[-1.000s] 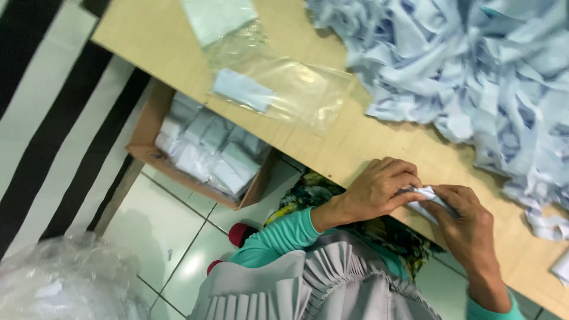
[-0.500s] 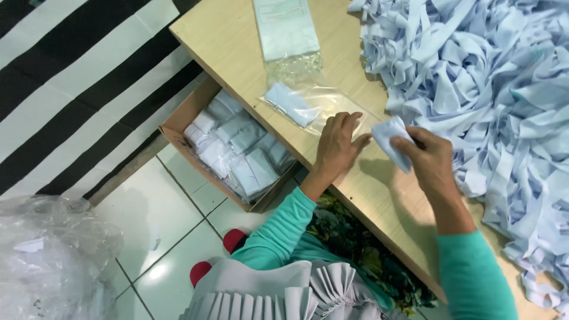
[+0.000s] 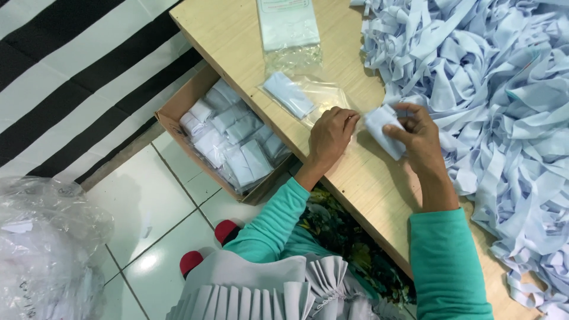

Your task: The person folds white fabric strips into small rectangles and places them into plastic bags before putting the bags into a cardboard box.

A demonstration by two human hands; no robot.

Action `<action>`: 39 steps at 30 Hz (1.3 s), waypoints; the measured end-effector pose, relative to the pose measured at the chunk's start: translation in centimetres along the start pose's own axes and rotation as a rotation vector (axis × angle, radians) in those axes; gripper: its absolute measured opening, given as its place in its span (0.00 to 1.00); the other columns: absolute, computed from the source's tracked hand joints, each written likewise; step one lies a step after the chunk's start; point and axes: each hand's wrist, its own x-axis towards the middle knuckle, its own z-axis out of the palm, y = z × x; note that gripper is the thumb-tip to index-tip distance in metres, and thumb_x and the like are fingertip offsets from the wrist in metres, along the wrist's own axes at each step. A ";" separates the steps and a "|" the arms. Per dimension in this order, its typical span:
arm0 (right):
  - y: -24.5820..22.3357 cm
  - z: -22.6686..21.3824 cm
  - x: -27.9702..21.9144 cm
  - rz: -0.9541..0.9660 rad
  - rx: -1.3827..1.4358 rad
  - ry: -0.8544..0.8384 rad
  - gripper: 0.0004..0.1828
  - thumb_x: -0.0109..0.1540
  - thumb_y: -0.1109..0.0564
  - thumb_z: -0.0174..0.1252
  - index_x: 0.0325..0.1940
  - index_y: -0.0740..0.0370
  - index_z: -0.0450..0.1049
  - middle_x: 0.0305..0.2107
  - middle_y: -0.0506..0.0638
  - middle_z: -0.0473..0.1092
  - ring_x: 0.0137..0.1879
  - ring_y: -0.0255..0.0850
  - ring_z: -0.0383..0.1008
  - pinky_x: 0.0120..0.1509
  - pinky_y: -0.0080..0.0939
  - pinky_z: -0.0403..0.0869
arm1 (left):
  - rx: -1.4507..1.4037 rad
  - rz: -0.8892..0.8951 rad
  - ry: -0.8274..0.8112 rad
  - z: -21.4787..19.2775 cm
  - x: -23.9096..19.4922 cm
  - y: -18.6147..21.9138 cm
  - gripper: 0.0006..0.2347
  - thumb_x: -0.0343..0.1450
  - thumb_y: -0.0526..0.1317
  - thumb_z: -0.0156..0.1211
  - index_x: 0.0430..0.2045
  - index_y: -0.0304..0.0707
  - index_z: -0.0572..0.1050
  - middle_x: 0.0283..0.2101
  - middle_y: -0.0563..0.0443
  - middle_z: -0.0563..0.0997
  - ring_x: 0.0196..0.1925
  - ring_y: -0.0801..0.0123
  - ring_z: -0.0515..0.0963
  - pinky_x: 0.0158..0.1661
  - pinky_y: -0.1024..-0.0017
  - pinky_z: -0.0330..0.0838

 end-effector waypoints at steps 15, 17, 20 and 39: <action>1.1 1.8 -1.1 -0.101 -0.504 0.106 0.15 0.62 0.59 0.71 0.51 0.57 0.76 0.40 0.62 0.74 0.54 0.59 0.76 0.62 0.57 0.71 | -0.297 -0.003 0.155 -1.5 0.0 0.9 0.11 0.79 0.47 0.54 0.39 0.42 0.81 0.28 0.46 0.78 0.32 0.57 0.82 0.30 0.63 0.76; 1.3 2.1 -1.2 -0.125 -0.498 0.121 0.15 0.62 0.60 0.70 0.51 0.58 0.75 0.40 0.61 0.74 0.53 0.56 0.76 0.62 0.56 0.71 | -0.307 0.011 0.151 -1.0 0.1 0.5 0.11 0.79 0.48 0.55 0.39 0.43 0.81 0.27 0.48 0.78 0.31 0.57 0.82 0.30 0.64 0.76; 2.1 2.2 -1.0 -0.179 -0.482 0.131 0.15 0.62 0.60 0.71 0.50 0.58 0.75 0.40 0.57 0.72 0.52 0.51 0.75 0.61 0.52 0.71 | -0.301 0.056 0.140 -0.5 0.1 0.2 0.11 0.79 0.48 0.55 0.39 0.45 0.82 0.28 0.51 0.79 0.32 0.60 0.82 0.31 0.67 0.76; 0.4 3.3 -1.2 -0.121 -0.149 0.123 0.14 0.65 0.58 0.70 0.50 0.59 0.73 0.37 0.50 0.72 0.51 0.40 0.74 0.58 0.43 0.72 | -0.130 0.154 -0.251 -3.9 -3.3 2.6 0.39 0.78 0.64 0.42 0.77 0.36 0.40 0.73 0.27 0.60 0.76 0.37 0.61 0.70 0.35 0.48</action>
